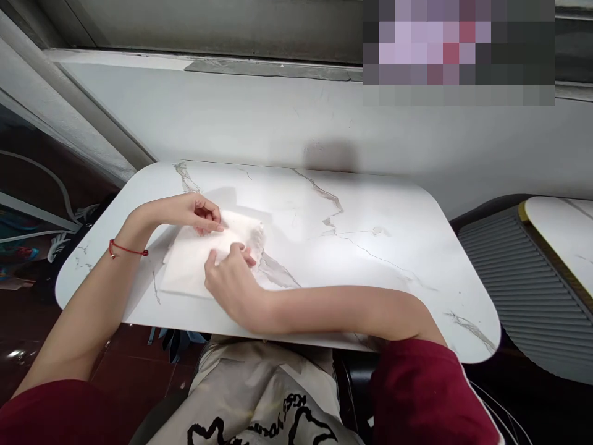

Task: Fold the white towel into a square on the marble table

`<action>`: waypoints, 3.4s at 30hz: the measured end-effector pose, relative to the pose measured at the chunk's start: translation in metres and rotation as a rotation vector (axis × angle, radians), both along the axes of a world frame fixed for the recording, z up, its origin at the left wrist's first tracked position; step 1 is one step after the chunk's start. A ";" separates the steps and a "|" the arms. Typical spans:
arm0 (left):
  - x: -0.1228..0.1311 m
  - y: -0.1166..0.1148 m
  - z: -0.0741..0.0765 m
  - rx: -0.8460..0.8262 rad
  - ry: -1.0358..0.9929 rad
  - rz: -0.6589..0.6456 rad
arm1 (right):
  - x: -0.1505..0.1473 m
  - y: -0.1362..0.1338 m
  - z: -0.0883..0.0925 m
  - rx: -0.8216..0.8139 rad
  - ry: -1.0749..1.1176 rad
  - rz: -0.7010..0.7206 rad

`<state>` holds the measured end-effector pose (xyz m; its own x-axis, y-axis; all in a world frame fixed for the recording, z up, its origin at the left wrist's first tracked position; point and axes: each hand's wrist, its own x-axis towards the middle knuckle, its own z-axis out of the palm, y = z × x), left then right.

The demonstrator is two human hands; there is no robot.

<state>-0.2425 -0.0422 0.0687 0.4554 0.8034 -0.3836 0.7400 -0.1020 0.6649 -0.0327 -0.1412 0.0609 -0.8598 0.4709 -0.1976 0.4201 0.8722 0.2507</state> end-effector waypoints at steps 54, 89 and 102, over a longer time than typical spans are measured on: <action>0.082 0.096 -0.093 0.924 0.239 0.002 | 0.069 0.211 -0.084 -0.097 0.751 -0.253; 0.177 -0.041 -0.052 0.826 0.164 -0.168 | 0.169 0.072 -0.064 -0.186 0.926 -0.027; 0.210 -0.112 -0.061 0.918 0.499 -0.334 | 0.172 -0.008 -0.067 0.231 0.846 -0.135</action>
